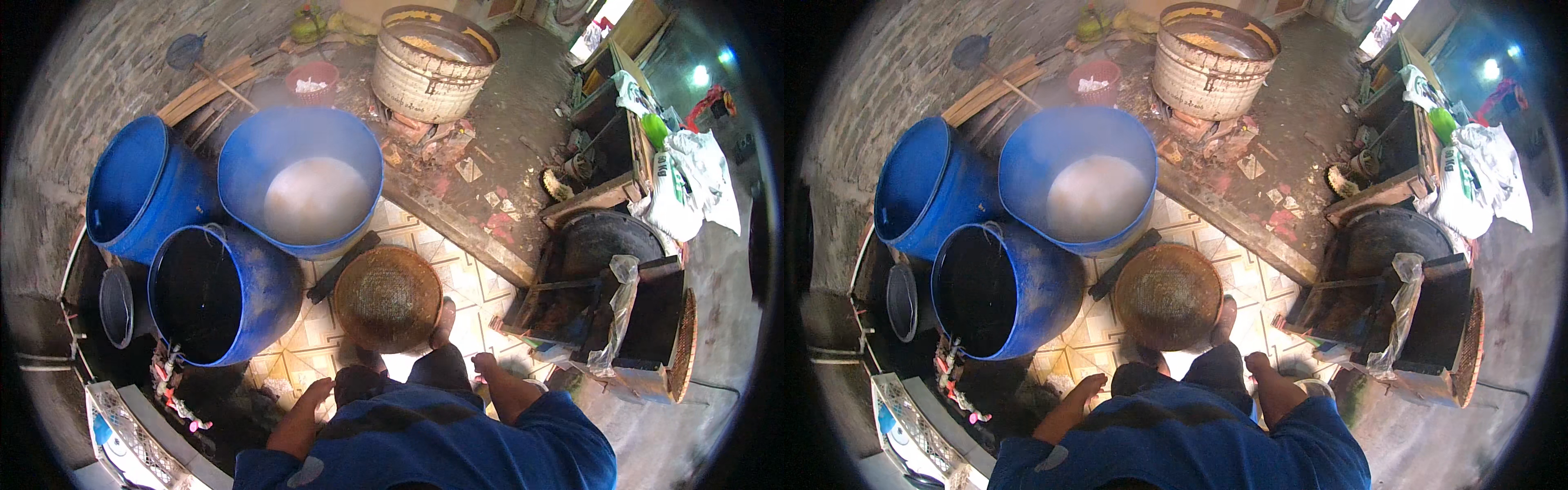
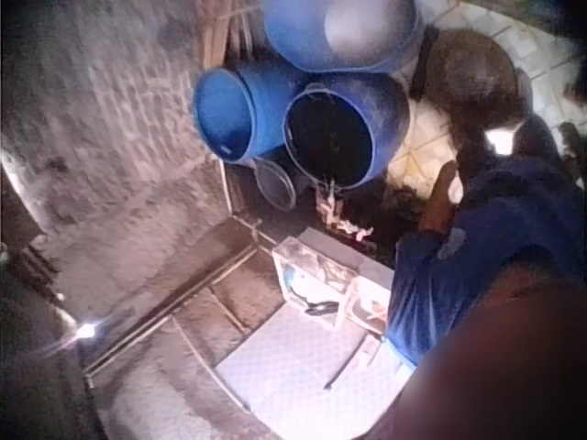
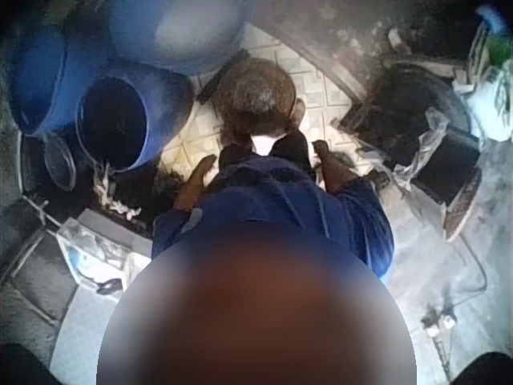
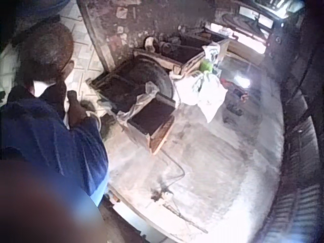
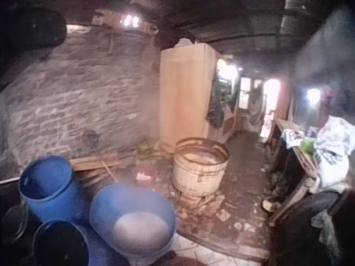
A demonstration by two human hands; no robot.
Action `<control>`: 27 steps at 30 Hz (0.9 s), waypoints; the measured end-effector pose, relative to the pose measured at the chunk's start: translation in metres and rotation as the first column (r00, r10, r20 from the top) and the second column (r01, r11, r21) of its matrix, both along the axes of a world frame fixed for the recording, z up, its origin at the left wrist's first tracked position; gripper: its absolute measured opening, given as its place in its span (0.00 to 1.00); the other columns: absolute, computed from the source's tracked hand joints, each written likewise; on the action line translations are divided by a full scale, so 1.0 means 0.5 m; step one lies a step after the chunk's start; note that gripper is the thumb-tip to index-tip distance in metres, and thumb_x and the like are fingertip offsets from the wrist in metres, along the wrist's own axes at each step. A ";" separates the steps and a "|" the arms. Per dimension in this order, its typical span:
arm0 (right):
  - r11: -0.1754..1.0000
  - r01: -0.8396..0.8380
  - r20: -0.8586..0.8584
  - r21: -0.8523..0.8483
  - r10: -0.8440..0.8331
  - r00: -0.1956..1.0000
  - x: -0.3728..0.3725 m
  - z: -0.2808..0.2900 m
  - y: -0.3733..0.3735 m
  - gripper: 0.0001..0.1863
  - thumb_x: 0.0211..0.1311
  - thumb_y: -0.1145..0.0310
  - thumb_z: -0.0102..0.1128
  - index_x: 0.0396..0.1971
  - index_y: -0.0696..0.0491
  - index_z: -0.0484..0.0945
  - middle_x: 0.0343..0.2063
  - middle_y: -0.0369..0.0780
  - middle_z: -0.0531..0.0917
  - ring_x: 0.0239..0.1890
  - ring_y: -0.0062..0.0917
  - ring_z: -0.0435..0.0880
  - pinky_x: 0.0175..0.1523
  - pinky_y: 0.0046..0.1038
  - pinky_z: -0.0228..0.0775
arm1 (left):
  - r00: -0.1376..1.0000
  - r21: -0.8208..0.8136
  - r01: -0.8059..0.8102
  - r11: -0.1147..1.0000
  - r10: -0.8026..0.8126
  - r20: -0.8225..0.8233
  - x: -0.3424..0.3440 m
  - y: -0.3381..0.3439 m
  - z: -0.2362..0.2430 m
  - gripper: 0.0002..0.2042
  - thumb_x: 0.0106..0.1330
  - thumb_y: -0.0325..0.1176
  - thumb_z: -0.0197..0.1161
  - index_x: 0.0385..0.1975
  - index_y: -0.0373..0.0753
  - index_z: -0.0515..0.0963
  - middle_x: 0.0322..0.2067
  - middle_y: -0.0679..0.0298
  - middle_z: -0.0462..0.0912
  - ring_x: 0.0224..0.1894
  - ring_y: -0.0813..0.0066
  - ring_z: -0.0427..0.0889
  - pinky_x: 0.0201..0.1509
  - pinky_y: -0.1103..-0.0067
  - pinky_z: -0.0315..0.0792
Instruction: The person scoops yellow grains from a large metal basin using a blue plastic scoop and pours them into a woven tray on the floor. The person repeats this scooping and pouring action multiple times.
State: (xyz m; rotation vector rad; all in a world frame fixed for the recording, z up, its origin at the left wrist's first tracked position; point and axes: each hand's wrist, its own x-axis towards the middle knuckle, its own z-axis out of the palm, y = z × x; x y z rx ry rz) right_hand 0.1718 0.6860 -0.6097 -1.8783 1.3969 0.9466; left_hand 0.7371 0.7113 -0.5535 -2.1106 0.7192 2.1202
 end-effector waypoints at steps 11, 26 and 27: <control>0.885 0.441 -0.104 0.151 -0.429 0.897 -0.147 -0.041 -0.194 0.12 0.44 0.67 0.62 0.32 0.49 0.84 0.33 0.42 0.85 0.37 0.35 0.85 0.41 0.37 0.77 | 0.993 0.165 -0.099 0.981 0.088 0.073 -0.141 -0.141 -0.005 0.27 0.64 0.47 0.52 0.63 0.46 0.62 0.43 0.66 0.73 0.43 0.67 0.70 0.43 0.64 0.66; 0.956 0.248 -0.075 0.155 -0.239 0.968 -0.517 0.001 -0.479 0.10 0.53 0.70 0.53 0.22 0.53 0.85 0.25 0.37 0.86 0.30 0.26 0.86 0.36 0.32 0.77 | 0.999 -0.159 0.035 0.987 -0.036 0.000 -0.700 -0.652 0.206 0.31 0.65 0.42 0.54 0.64 0.32 0.57 0.61 0.48 0.65 0.63 0.61 0.64 0.64 0.73 0.59; 0.954 0.240 -0.054 0.177 -0.235 0.971 -0.532 -0.016 -0.480 0.09 0.52 0.69 0.55 0.23 0.54 0.85 0.25 0.38 0.86 0.30 0.27 0.86 0.36 0.33 0.77 | 0.998 -0.159 0.058 0.986 -0.063 -0.026 -0.713 -0.673 0.201 0.31 0.64 0.43 0.54 0.65 0.33 0.57 0.61 0.47 0.65 0.63 0.60 0.64 0.64 0.73 0.59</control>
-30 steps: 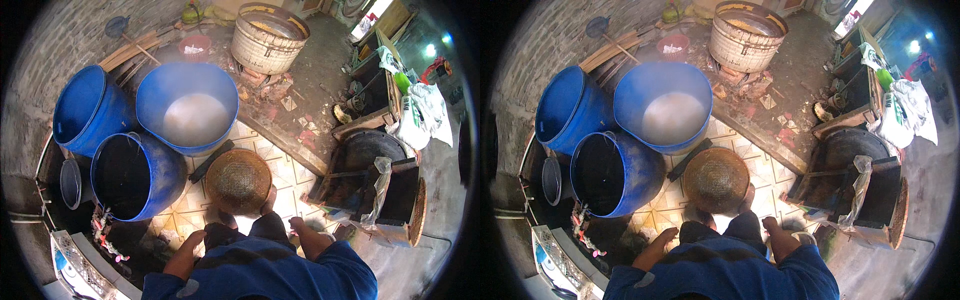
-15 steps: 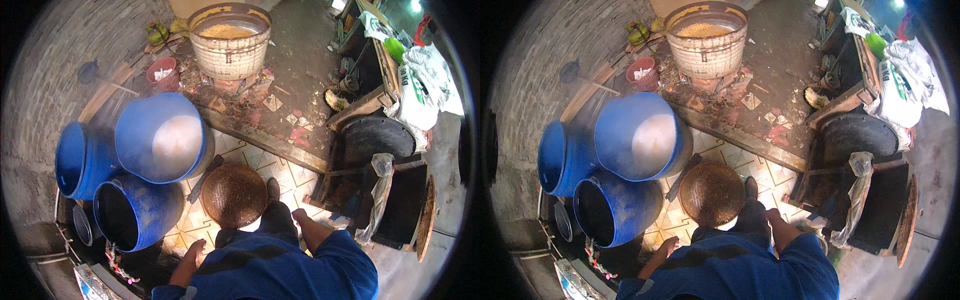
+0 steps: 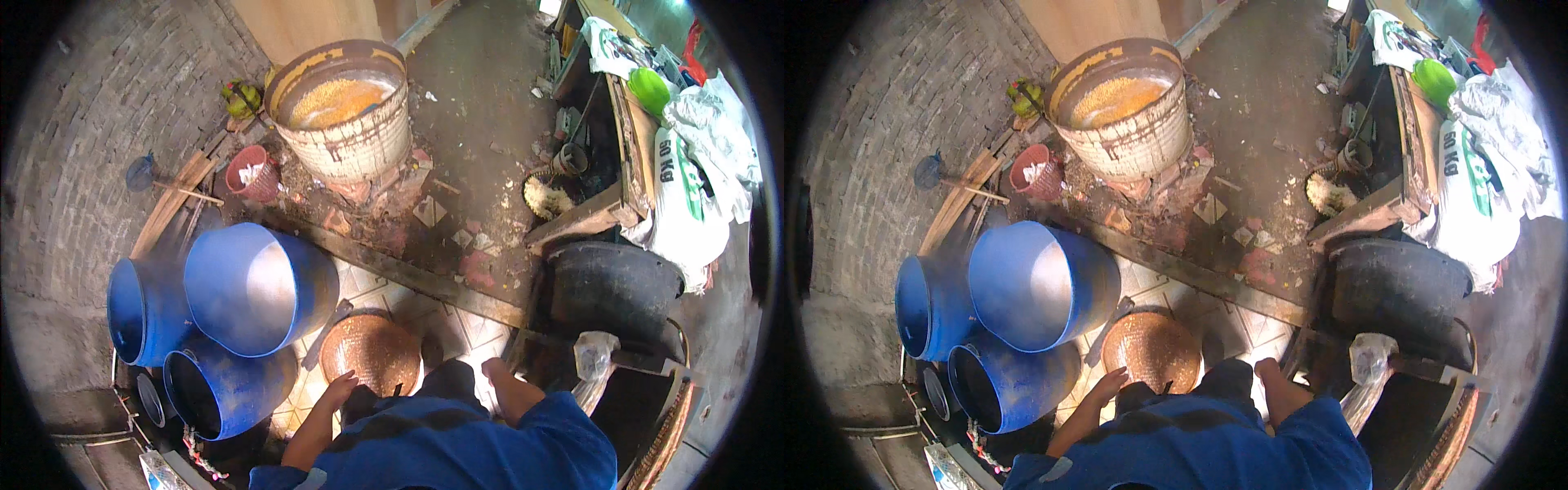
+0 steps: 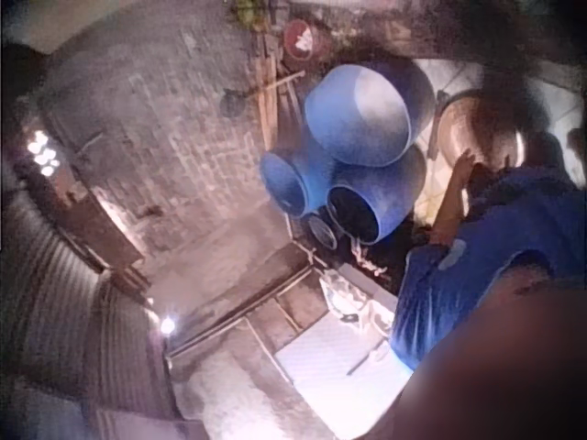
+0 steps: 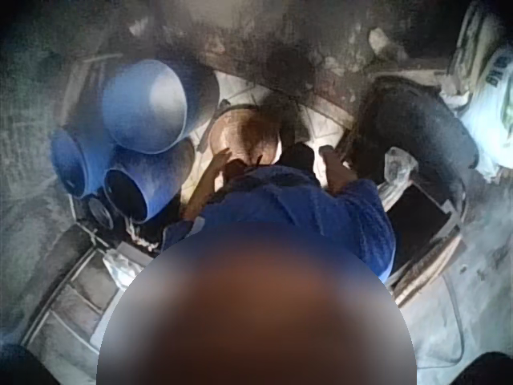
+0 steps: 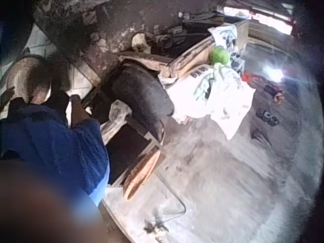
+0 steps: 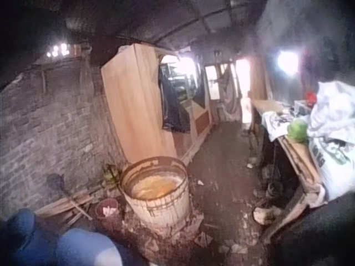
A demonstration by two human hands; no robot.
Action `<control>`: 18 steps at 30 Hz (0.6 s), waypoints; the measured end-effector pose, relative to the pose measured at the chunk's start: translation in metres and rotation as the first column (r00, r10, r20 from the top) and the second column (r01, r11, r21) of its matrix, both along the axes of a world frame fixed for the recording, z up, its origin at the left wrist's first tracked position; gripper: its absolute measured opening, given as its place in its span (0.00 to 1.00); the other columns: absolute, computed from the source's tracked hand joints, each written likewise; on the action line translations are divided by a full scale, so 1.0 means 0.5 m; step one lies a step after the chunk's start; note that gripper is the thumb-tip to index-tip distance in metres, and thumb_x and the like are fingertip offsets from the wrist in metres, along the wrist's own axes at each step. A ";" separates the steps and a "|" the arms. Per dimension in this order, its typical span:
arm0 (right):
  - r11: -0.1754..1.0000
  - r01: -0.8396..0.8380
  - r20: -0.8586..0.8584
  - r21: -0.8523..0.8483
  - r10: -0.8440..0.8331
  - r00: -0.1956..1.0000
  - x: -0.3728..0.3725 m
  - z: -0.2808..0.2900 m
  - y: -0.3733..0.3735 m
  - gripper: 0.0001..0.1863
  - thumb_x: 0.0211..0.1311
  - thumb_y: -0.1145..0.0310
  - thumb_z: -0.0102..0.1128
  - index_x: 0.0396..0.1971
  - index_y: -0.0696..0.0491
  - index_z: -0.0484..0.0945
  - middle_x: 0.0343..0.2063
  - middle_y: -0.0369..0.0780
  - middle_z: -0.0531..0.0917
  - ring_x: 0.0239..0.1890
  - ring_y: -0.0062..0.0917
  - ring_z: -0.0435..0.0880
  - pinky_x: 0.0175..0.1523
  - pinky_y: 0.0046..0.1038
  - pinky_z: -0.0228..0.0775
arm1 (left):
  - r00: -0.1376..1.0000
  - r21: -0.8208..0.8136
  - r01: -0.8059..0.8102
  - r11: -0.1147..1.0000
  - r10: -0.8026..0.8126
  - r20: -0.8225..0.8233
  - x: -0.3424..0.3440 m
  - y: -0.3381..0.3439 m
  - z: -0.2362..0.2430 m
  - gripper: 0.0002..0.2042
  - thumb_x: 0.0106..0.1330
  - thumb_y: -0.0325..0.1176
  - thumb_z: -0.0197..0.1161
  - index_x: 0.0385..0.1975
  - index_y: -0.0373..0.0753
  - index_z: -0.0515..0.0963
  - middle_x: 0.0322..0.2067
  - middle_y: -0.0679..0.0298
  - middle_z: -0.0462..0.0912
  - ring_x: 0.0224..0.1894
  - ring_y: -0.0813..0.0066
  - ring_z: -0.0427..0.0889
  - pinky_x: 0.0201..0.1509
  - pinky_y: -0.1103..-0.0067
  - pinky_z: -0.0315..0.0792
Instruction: The person scoops yellow grains from a large metal basin using a blue plastic scoop and pours them into a woven tray on the floor. The person repeats this scooping and pouring action multiple times.
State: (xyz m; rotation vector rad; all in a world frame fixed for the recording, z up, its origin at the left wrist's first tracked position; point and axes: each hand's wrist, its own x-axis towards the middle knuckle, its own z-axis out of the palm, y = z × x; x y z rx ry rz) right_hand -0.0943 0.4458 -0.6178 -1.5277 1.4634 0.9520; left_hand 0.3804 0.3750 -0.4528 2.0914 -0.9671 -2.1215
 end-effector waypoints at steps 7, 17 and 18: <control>0.930 0.290 -0.073 0.228 -0.280 0.957 -0.053 -0.145 0.036 0.12 0.52 0.73 0.50 0.28 0.56 0.84 0.31 0.45 0.85 0.32 0.32 0.85 0.38 0.34 0.76 | 0.849 -0.218 0.504 0.835 -0.433 0.303 -0.057 -0.086 -0.013 0.35 0.61 0.52 0.55 0.66 0.42 0.56 0.65 0.43 0.52 0.68 0.47 0.52 0.70 0.66 0.50; 0.995 -0.101 0.050 0.017 0.100 0.994 -0.085 0.005 -0.173 0.09 0.49 0.68 0.58 0.29 0.52 0.84 0.31 0.42 0.85 0.33 0.33 0.85 0.36 0.35 0.77 | 0.744 -0.294 0.658 0.693 -0.539 0.395 -0.171 -0.291 0.042 0.36 0.61 0.55 0.54 0.69 0.59 0.48 0.70 0.53 0.44 0.70 0.51 0.48 0.68 0.56 0.50; 0.966 -0.236 0.007 -0.105 0.238 0.971 -0.087 0.029 -0.207 0.09 0.51 0.65 0.58 0.30 0.50 0.85 0.33 0.41 0.85 0.35 0.34 0.85 0.38 0.36 0.77 | 0.738 -0.292 0.666 0.687 -0.548 0.395 -0.179 -0.321 0.044 0.36 0.61 0.55 0.54 0.68 0.59 0.48 0.70 0.53 0.44 0.70 0.52 0.48 0.68 0.55 0.51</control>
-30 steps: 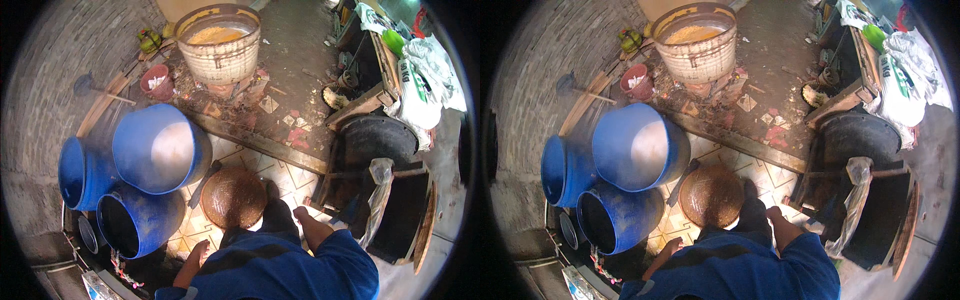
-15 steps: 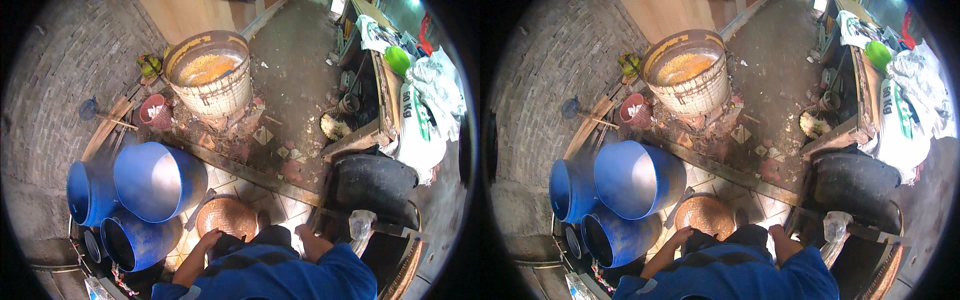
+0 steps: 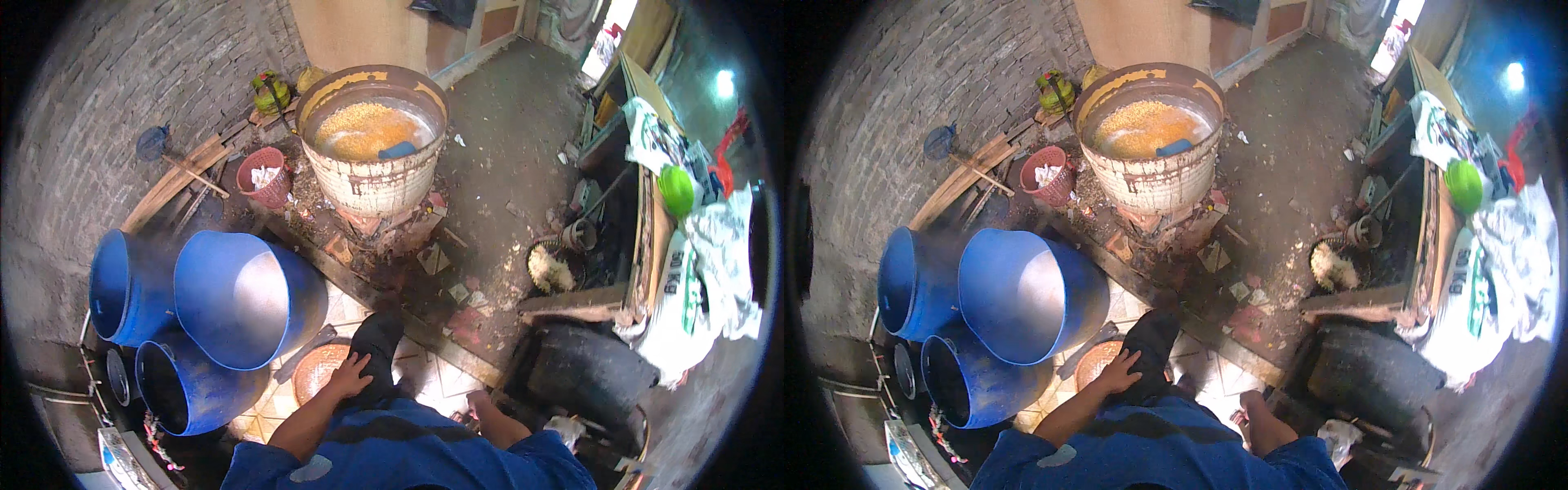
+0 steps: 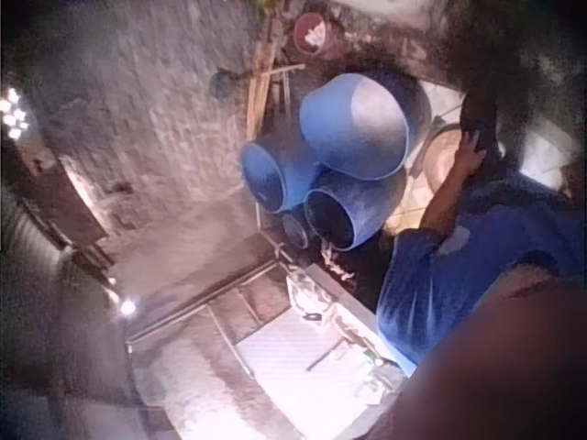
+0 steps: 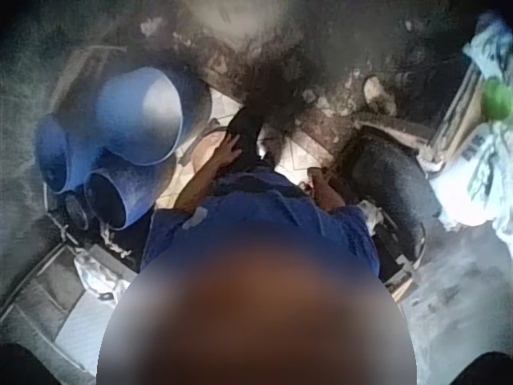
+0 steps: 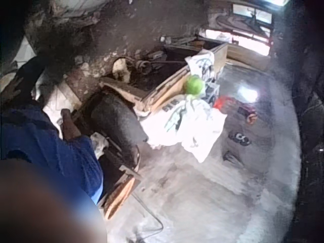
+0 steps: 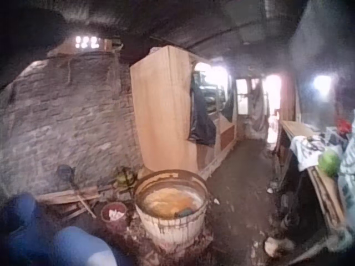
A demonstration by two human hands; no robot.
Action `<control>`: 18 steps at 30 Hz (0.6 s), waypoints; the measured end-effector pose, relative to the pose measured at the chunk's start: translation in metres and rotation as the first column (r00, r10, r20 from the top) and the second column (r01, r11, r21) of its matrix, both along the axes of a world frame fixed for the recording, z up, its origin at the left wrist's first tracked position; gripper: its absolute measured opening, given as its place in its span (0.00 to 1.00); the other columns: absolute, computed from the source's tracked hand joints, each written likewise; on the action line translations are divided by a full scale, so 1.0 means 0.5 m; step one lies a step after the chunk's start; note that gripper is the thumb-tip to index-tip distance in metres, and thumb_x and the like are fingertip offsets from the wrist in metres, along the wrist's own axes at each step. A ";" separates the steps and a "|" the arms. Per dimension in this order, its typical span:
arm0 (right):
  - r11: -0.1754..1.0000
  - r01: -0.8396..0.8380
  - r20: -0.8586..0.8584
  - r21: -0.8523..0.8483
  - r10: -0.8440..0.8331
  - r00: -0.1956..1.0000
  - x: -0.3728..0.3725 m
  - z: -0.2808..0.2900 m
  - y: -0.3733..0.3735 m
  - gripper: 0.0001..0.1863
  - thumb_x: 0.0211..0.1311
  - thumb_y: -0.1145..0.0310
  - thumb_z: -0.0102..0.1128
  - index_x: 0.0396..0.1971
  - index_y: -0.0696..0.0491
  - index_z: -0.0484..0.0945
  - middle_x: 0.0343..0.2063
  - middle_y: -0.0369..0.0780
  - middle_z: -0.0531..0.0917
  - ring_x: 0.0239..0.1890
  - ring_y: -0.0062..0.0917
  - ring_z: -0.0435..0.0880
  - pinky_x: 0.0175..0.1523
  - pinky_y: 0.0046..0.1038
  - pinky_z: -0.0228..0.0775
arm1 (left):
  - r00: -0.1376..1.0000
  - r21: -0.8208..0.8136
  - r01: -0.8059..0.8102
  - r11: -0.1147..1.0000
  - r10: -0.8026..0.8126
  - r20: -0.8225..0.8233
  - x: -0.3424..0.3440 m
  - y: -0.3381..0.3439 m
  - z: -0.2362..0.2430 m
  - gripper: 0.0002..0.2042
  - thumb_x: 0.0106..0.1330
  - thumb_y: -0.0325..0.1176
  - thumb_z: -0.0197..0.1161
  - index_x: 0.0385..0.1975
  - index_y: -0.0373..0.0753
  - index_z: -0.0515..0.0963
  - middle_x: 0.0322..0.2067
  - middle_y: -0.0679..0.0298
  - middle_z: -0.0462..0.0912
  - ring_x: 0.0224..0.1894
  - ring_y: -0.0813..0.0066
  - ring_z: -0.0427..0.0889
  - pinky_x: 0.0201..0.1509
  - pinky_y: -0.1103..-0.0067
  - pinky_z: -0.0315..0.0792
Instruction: The person scoops yellow grains from a large metal basin using a blue plastic scoop and pours them into a woven tray on the floor. The person repeats this scooping and pouring action multiple times.
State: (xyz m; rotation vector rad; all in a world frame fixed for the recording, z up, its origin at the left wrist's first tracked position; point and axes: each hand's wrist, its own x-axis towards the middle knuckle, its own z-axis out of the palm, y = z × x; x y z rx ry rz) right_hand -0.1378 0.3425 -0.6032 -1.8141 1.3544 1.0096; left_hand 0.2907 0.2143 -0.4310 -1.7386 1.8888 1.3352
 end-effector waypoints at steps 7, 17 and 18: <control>0.650 0.760 0.181 -0.015 -0.746 0.641 -0.053 0.022 -0.426 0.17 0.53 0.66 0.56 0.43 0.53 0.77 0.34 0.41 0.82 0.34 0.30 0.79 0.35 0.33 0.72 | 0.997 0.081 0.077 0.994 -0.076 -0.016 -0.013 -0.263 0.003 0.35 0.61 0.57 0.53 0.68 0.61 0.51 0.70 0.55 0.44 0.68 0.53 0.54 0.67 0.53 0.51; 0.291 0.955 0.547 -0.061 -0.790 0.276 0.054 0.382 -0.968 0.25 0.55 0.61 0.58 0.51 0.59 0.74 0.43 0.50 0.81 0.48 0.37 0.80 0.52 0.30 0.70 | 0.939 0.499 -0.138 0.856 0.273 -0.210 0.062 -0.448 -0.041 0.37 0.62 0.54 0.55 0.68 0.45 0.51 0.60 0.48 0.66 0.60 0.54 0.69 0.62 0.68 0.63; 0.358 0.931 0.483 -0.076 -0.803 0.348 0.080 0.421 -1.002 0.26 0.56 0.60 0.58 0.53 0.59 0.73 0.43 0.50 0.81 0.48 0.36 0.80 0.53 0.31 0.70 | 0.908 0.505 -0.192 0.841 0.348 -0.233 0.072 -0.449 -0.047 0.38 0.62 0.53 0.55 0.68 0.43 0.51 0.59 0.47 0.67 0.58 0.55 0.70 0.61 0.69 0.64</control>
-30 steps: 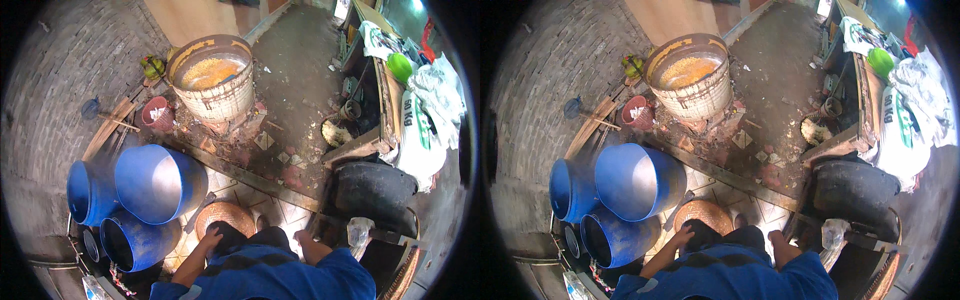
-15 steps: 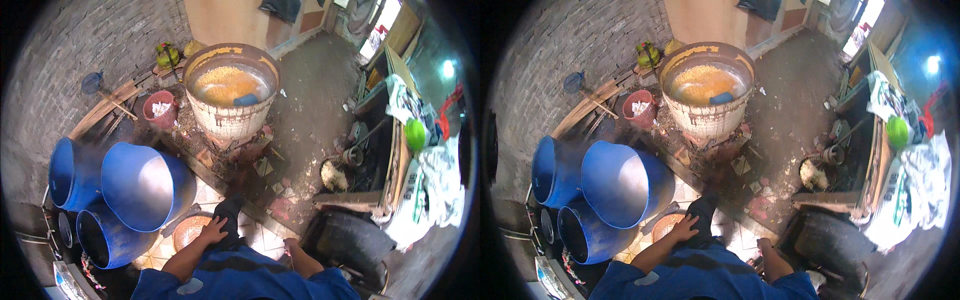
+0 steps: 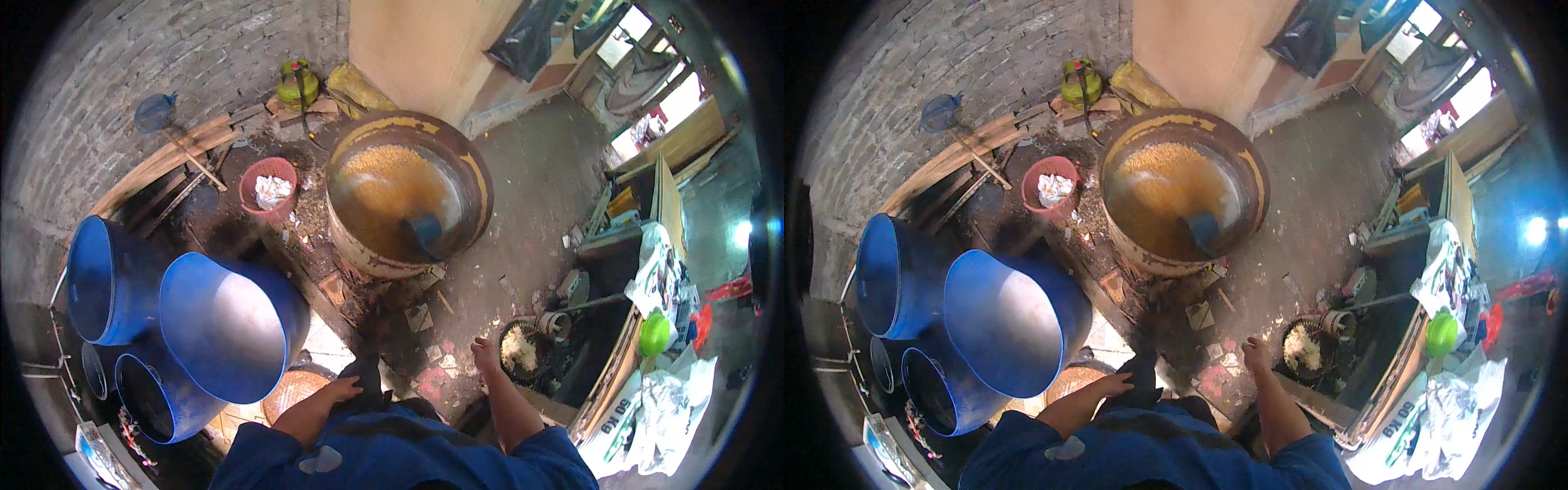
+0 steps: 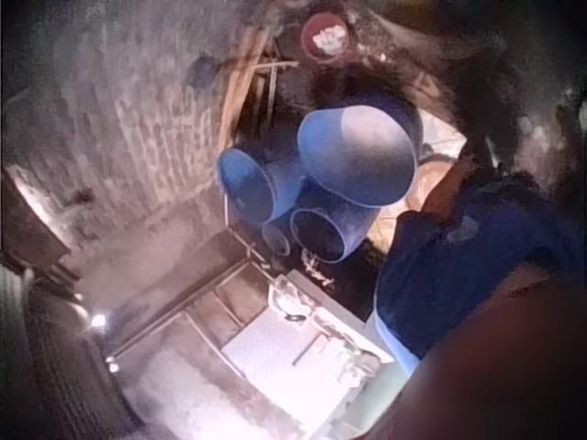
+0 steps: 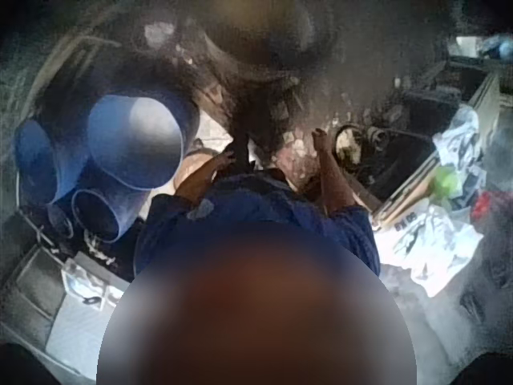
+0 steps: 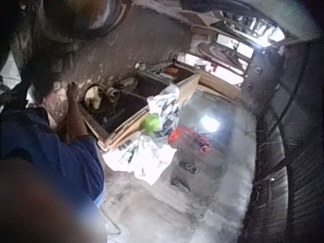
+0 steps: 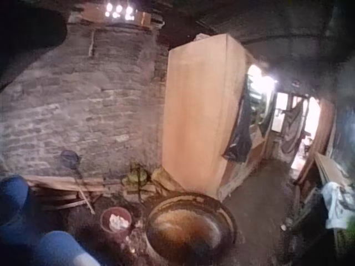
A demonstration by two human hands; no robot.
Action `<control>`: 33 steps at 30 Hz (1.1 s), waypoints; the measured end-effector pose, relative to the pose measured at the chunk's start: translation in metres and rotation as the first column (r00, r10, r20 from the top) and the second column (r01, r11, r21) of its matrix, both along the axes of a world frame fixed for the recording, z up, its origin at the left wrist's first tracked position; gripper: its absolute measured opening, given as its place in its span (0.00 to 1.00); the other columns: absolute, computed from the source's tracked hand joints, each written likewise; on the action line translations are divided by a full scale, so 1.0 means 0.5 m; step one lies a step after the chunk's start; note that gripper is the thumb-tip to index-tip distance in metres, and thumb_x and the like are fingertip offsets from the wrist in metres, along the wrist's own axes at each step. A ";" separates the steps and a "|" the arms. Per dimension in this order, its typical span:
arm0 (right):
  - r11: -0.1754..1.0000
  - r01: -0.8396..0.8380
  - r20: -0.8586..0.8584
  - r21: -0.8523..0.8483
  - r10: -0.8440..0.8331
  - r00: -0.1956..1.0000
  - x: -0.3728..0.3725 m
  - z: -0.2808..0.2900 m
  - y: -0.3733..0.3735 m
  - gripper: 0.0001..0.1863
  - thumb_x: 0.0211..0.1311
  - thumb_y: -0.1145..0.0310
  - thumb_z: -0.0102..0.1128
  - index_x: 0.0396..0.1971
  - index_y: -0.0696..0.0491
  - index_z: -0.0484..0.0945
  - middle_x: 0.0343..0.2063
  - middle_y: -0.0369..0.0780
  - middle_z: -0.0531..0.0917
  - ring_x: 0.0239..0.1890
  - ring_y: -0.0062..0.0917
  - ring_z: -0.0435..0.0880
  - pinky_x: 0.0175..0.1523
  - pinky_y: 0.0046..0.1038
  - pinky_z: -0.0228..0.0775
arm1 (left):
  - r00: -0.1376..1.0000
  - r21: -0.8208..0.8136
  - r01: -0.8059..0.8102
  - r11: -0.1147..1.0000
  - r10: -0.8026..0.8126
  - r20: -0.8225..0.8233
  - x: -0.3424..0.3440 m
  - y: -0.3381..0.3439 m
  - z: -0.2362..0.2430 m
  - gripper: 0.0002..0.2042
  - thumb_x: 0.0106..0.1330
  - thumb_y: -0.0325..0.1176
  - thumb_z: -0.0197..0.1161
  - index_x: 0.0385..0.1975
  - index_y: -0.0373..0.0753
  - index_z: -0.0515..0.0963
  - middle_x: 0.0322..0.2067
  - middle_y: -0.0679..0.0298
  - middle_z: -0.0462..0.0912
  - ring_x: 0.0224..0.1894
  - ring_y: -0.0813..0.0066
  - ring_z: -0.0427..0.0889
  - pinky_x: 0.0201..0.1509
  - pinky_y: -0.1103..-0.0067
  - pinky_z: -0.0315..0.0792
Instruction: The person scoops yellow grains from a large metal basin using a blue plastic scoop and pours them into a woven tray on the floor. The person repeats this scooping and pouring action multiple times.
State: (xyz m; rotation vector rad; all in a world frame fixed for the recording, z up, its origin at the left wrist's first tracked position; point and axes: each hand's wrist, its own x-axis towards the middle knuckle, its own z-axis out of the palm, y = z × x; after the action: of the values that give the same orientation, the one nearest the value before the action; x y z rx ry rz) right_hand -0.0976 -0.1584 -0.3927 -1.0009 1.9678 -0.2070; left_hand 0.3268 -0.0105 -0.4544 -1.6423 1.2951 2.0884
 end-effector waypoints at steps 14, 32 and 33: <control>0.714 -0.534 -0.273 -0.453 0.459 0.845 0.274 0.118 -0.435 0.20 0.59 0.61 0.53 0.49 0.55 0.73 0.36 0.54 0.79 0.43 0.47 0.78 0.47 0.43 0.70 | 0.876 0.009 -0.473 0.881 0.469 0.118 0.094 -0.086 0.132 0.38 0.61 0.55 0.57 0.66 0.37 0.55 0.64 0.48 0.60 0.66 0.56 0.60 0.67 0.67 0.55; 0.276 -0.846 -0.171 0.455 0.960 0.222 0.361 -0.090 -0.762 0.22 0.60 0.55 0.52 0.51 0.51 0.74 0.55 0.43 0.75 0.58 0.39 0.72 0.65 0.46 0.51 | 0.502 0.003 -0.852 0.523 0.816 0.285 -0.267 -0.143 0.281 0.33 0.66 0.48 0.53 0.66 0.38 0.54 0.64 0.50 0.60 0.65 0.59 0.60 0.66 0.70 0.57; 0.235 -0.851 -0.145 0.469 0.971 0.188 0.365 -0.104 -0.764 0.21 0.60 0.57 0.52 0.50 0.51 0.75 0.54 0.43 0.75 0.57 0.38 0.73 0.65 0.46 0.51 | 0.537 -0.024 -0.825 0.564 0.797 0.278 -0.279 -0.150 0.284 0.33 0.66 0.48 0.53 0.66 0.38 0.54 0.64 0.50 0.61 0.65 0.58 0.60 0.66 0.69 0.57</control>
State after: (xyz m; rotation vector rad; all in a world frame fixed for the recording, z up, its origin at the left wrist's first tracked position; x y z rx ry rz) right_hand 0.0847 -0.5403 -0.4446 -1.9781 1.2439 1.0822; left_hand 0.1874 -0.0852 -0.3124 -2.7055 0.2610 2.1381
